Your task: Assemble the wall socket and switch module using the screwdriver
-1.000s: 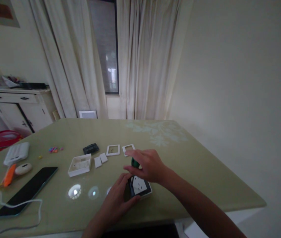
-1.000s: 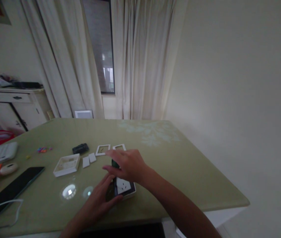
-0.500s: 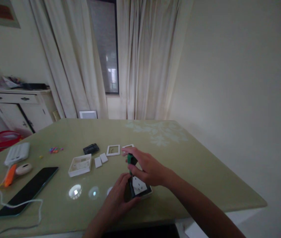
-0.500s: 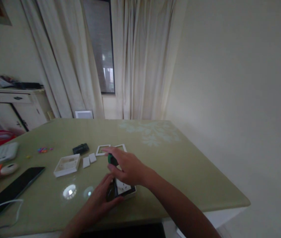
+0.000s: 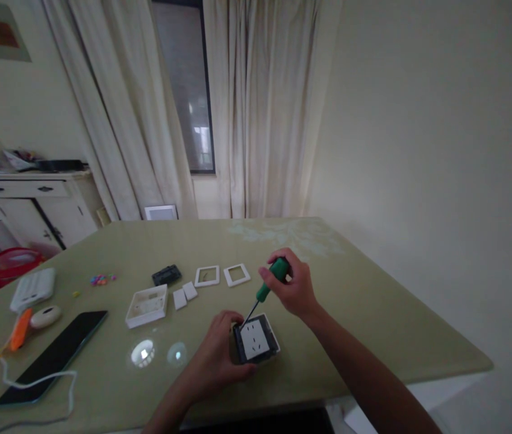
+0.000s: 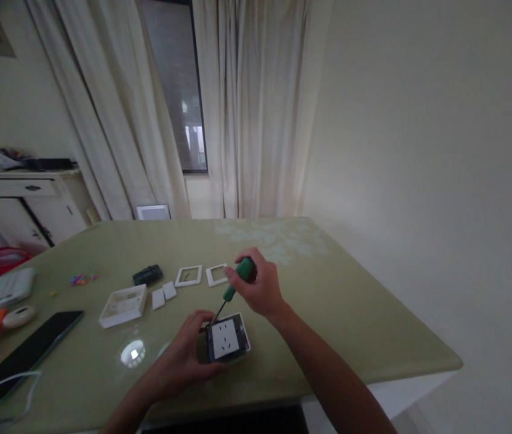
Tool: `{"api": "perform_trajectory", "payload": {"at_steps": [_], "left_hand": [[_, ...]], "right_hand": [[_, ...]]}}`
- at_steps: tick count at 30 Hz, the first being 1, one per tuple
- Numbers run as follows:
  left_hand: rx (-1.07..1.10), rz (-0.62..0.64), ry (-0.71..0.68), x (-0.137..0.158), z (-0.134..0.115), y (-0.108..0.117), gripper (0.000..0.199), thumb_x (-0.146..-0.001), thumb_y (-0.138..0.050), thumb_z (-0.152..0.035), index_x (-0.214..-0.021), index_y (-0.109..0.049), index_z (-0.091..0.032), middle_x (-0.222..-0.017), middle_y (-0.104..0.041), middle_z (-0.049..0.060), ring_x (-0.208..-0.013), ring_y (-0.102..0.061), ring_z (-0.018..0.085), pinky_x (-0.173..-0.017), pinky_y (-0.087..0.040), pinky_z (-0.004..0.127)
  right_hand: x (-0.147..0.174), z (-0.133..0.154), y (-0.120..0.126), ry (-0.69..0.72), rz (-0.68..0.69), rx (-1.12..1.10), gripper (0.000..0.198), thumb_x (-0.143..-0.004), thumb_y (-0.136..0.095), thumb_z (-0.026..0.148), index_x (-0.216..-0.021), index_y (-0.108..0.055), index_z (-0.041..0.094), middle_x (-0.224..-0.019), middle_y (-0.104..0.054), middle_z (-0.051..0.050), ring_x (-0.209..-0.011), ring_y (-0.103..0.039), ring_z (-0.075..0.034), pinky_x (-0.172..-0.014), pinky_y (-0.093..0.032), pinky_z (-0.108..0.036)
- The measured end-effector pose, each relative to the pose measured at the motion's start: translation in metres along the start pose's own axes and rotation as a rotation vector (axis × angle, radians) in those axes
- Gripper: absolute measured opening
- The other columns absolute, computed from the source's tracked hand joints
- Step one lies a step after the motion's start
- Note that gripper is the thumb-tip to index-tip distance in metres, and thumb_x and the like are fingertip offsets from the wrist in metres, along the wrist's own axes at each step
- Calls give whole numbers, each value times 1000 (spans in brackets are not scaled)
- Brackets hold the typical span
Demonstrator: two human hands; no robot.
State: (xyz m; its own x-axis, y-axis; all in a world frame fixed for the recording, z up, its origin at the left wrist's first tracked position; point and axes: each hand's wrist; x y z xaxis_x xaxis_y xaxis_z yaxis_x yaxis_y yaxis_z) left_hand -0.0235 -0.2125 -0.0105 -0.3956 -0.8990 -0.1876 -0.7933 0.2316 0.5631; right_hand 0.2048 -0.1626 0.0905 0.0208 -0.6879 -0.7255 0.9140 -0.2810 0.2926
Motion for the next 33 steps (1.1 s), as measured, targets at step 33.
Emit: {"api": "perform_trajectory", "payload": {"at_steps": [33], "left_hand": [[161,106,92,-8,7,5,69,-69,-95,-25,-129,-61,-23,-128,-75,8,-121,-72,32,-108,-58,50]], "right_hand": [[18,-60,3,-336,-229,-272,45,-93,-75,65,-88,-57,23,-63,-44,9,-45,-39,-9,-39,-34,-20]]}}
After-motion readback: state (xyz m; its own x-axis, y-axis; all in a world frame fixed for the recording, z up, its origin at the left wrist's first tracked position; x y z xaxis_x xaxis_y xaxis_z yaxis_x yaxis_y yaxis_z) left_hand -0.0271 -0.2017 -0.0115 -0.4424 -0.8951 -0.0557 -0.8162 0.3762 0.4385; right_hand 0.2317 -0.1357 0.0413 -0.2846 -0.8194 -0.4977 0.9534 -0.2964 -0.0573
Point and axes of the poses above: each hand's wrist, its own x-axis away from the middle knuckle, its own y-axis out of the back of the hand, z = x × y
